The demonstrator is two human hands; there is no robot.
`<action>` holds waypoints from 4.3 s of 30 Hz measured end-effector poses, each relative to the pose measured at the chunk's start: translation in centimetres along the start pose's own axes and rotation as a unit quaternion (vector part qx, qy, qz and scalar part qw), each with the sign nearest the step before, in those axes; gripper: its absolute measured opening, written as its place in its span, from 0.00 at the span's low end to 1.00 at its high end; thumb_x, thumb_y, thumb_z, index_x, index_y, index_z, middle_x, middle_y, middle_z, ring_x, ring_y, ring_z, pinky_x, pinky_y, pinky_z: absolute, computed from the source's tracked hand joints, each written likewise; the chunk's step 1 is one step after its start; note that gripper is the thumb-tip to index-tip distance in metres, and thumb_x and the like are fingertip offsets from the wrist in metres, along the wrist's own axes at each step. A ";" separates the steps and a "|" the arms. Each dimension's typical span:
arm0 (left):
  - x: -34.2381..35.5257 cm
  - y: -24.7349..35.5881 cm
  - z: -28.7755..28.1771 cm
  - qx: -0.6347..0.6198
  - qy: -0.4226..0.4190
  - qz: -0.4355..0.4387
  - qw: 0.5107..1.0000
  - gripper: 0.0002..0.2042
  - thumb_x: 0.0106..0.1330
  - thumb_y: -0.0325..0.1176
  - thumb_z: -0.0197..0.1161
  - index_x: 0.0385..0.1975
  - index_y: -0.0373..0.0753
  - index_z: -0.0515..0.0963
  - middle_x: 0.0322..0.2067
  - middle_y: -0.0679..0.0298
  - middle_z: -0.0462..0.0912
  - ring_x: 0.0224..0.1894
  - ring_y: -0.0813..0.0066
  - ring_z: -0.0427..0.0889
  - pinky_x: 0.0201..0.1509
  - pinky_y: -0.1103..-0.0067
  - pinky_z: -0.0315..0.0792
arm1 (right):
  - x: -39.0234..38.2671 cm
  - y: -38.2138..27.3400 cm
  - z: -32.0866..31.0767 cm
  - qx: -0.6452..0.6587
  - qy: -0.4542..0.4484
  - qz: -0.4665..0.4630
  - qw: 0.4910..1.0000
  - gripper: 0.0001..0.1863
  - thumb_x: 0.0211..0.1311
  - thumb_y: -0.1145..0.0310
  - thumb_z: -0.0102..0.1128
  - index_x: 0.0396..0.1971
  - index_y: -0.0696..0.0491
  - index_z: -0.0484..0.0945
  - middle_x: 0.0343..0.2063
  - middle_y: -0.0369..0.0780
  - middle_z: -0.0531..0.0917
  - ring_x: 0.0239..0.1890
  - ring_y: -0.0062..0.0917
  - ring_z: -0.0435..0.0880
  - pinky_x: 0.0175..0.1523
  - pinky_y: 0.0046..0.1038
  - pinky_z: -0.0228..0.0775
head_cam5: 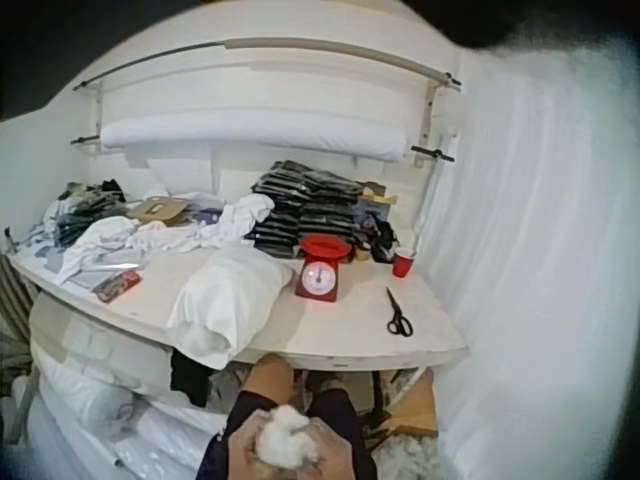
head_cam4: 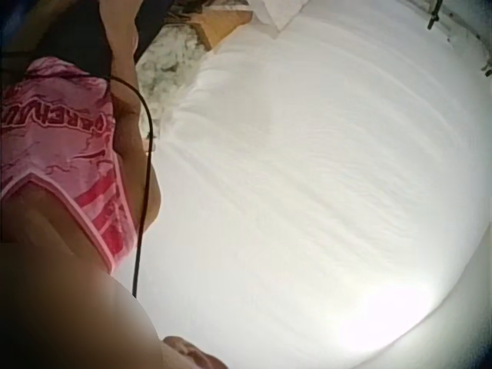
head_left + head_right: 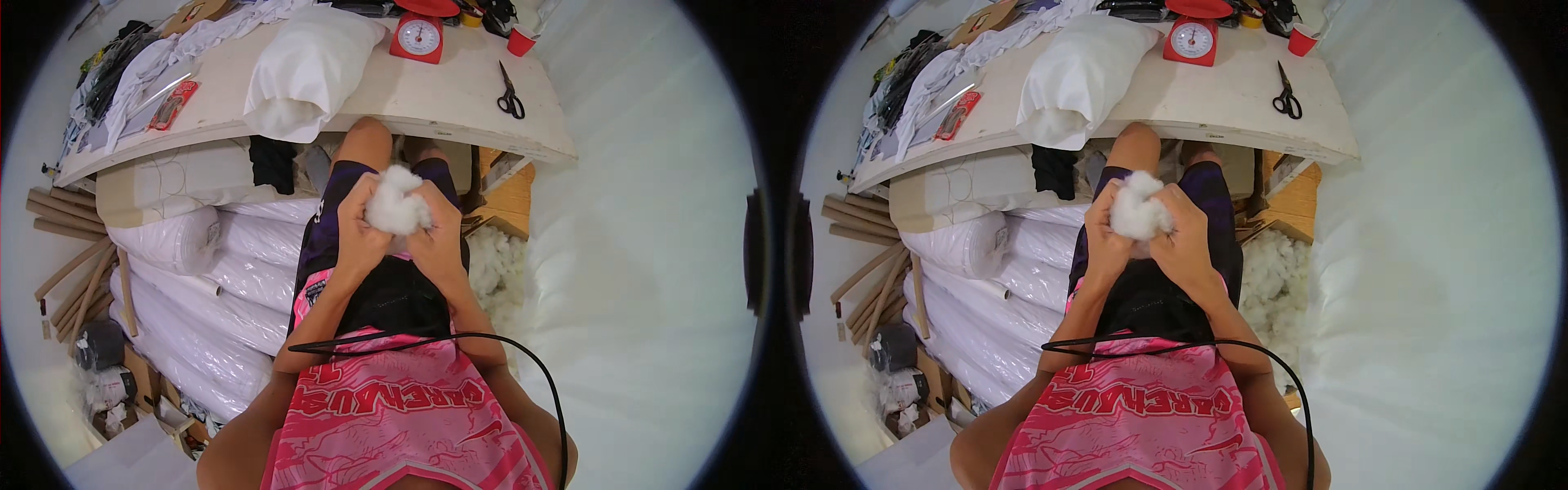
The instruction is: The person is stuffing a white pillow casing with fluffy white filling and weighing it on a scale to check the amount.
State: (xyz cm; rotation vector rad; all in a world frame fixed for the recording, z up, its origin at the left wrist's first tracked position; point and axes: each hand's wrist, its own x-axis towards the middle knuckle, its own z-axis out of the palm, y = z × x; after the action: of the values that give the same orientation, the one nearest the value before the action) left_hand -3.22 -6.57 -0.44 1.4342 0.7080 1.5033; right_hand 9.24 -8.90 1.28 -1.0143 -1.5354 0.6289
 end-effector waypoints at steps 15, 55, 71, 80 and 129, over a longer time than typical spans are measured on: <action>-0.2 -0.2 -1.1 -0.113 0.033 -0.056 0.992 0.12 0.33 0.17 0.56 0.14 0.37 0.60 0.19 0.69 0.67 0.24 0.83 0.64 0.27 0.84 0.58 | 3.6 5.8 1.2 0.221 0.138 0.121 0.958 0.05 0.48 0.80 0.48 0.23 0.57 0.74 0.23 0.33 0.77 0.26 0.16 0.73 0.33 0.19 0.67; -0.6 5.0 0.6 -0.345 0.213 -0.213 0.889 0.08 0.66 0.39 0.62 0.31 0.41 0.80 0.25 0.71 0.81 0.26 0.81 0.81 0.31 0.82 0.74 | 1.9 -1.3 -2.0 0.018 0.203 -0.040 0.978 0.13 0.32 0.82 0.40 0.24 0.54 0.66 0.25 0.32 0.66 0.28 0.18 0.65 0.37 0.18 0.62; 0.5 4.1 -1.8 -0.299 0.181 -0.170 0.922 0.23 0.73 0.49 0.43 0.55 0.37 0.68 0.50 0.58 0.76 0.51 0.69 0.77 0.55 0.73 0.73 | 1.5 -6.6 4.2 -0.099 0.019 -0.118 0.988 0.23 0.51 0.72 0.65 0.49 0.52 0.73 0.46 0.50 0.74 0.48 0.42 0.76 0.53 0.34 0.69; 0.6 4.2 0.3 -0.304 0.211 -0.133 0.919 0.23 0.76 0.48 0.39 0.57 0.35 0.66 0.52 0.60 0.73 0.54 0.74 0.72 0.56 0.77 0.68 | 1.7 -3.4 3.4 -0.037 0.052 -0.062 0.996 0.18 0.44 0.80 0.60 0.40 0.57 0.75 0.36 0.45 0.78 0.39 0.31 0.79 0.44 0.27 0.70; -1.4 4.9 0.6 -0.041 -0.019 -0.065 0.997 0.33 0.64 0.41 0.58 0.65 0.32 0.56 0.62 0.54 0.61 0.64 0.66 0.63 0.67 0.72 0.56 | 2.1 -1.3 -0.3 0.359 -0.029 0.077 0.930 0.23 0.59 0.67 0.58 0.53 0.57 0.66 0.60 0.44 0.65 0.58 0.28 0.66 0.63 0.30 0.55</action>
State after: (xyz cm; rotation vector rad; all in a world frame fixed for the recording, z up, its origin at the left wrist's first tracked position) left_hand -3.83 -10.02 3.36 1.3268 0.6956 1.3848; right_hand 9.17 -7.75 3.45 -0.5493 -1.1272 1.2294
